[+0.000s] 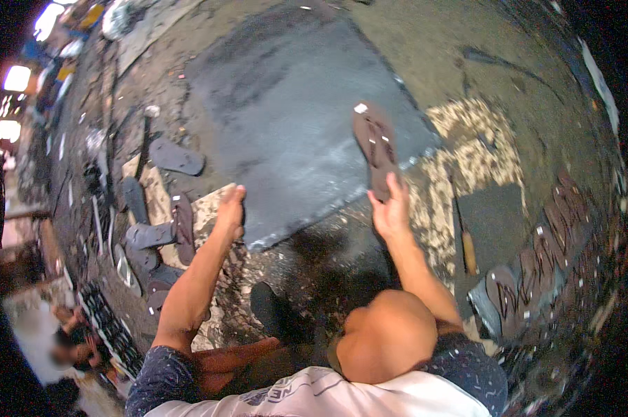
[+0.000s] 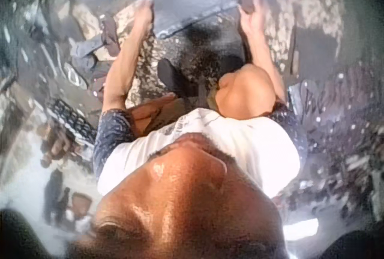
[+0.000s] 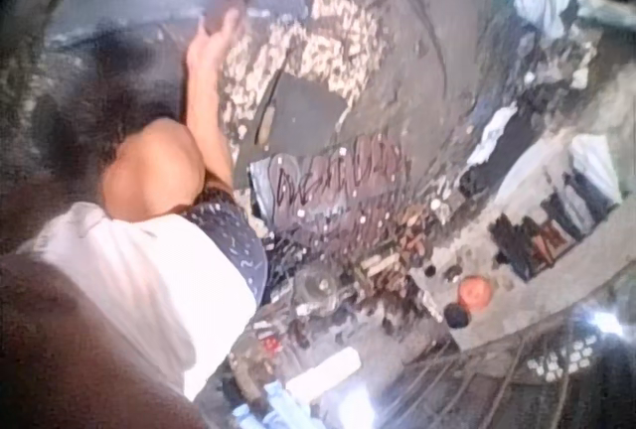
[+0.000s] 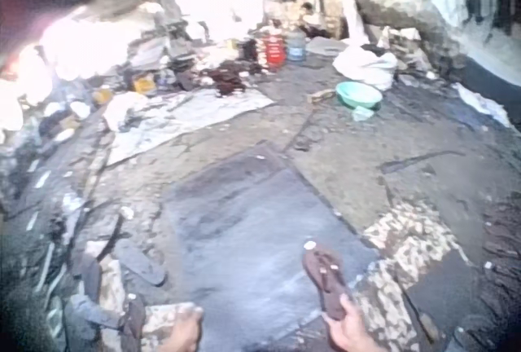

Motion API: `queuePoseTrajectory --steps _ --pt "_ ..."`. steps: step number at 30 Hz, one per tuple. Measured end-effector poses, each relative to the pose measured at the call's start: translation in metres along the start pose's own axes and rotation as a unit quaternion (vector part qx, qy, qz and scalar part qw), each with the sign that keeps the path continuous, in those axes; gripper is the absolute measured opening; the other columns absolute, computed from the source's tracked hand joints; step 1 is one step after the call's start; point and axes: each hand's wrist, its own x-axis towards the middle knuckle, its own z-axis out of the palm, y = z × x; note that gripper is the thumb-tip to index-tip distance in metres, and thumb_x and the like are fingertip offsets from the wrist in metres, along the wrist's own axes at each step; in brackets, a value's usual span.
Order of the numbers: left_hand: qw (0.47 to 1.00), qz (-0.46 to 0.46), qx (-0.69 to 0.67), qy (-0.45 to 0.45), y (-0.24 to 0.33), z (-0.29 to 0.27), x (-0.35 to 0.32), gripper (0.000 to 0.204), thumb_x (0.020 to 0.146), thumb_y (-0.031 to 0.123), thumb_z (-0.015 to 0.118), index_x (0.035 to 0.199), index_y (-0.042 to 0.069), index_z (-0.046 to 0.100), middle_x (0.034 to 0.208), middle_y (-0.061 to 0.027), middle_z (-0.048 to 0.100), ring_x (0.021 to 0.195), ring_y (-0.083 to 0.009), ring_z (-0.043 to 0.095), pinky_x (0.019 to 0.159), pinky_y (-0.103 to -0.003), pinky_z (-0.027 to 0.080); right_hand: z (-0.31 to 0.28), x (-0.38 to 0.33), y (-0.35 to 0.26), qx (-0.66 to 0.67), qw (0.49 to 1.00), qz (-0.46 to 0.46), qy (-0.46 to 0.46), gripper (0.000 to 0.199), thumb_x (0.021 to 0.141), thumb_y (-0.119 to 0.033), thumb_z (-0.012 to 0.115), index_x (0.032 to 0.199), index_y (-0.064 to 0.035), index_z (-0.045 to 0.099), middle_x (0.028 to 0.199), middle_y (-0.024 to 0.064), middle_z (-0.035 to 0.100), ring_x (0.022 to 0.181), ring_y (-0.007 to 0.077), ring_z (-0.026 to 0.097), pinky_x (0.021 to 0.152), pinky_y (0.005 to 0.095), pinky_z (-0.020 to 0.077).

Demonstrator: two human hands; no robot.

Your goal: The person sits on the floor and arranges brown flip-flops on a dark mat. They pick up flip-flops from a pile, place them on the mat, and adjust their positions to form neat rows.

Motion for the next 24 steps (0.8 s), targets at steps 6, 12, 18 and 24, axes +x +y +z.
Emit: queuePoseTrajectory --steps 6,12,18,24 --pt "0.997 0.067 0.023 -0.045 -0.010 0.095 -0.039 0.030 0.101 0.033 0.059 0.107 0.004 0.059 0.106 -0.0070 0.059 0.101 -0.0198 0.055 0.091 -0.041 0.047 -0.007 0.069 -0.099 -0.007 0.993 -0.086 -0.080 0.043 0.097 -0.032 0.067 0.136 -0.0167 0.054 0.134 -0.0001 0.058 0.121 0.0184 0.053 0.099 0.0482 0.0472" --pt "0.911 -0.052 -0.238 -0.333 0.004 0.240 -0.114 0.033 0.098 0.028 0.065 0.112 0.001 0.056 0.118 -0.0131 0.059 0.115 -0.0256 0.060 0.098 -0.041 0.051 0.008 0.105 -0.226 -0.209 0.946 -0.244 0.052 0.052 0.094 -0.041 0.069 0.139 -0.0195 0.052 0.135 -0.0024 0.057 0.117 0.0190 0.055 0.102 0.0474 0.0372" --pt "0.906 -0.129 -0.312 -0.256 0.006 0.261 -0.116 0.051 0.097 0.039 0.068 0.117 -0.003 0.048 0.124 -0.0195 0.055 0.120 -0.0312 0.058 0.103 -0.044 0.049 -0.064 0.082 -0.196 -0.187 0.961 -0.201 -0.022 0.049 0.098 -0.027 0.065 0.137 -0.0009 0.052 0.133 0.0092 0.060 0.124 0.0227 0.055 0.109 0.0382 0.0397" --pt "0.987 0.026 -0.115 -0.106 -0.010 0.197 -0.077 0.033 0.099 0.028 0.064 0.094 0.002 0.044 0.090 -0.0147 0.060 0.083 -0.0264 0.071 0.071 -0.038 0.060 -0.052 0.026 -0.108 -0.212 0.968 -0.109 0.077 0.063 0.093 -0.032 0.073 0.142 -0.0011 0.048 0.137 0.0085 0.058 0.123 0.0214 0.054 0.105 0.0346 0.0415"
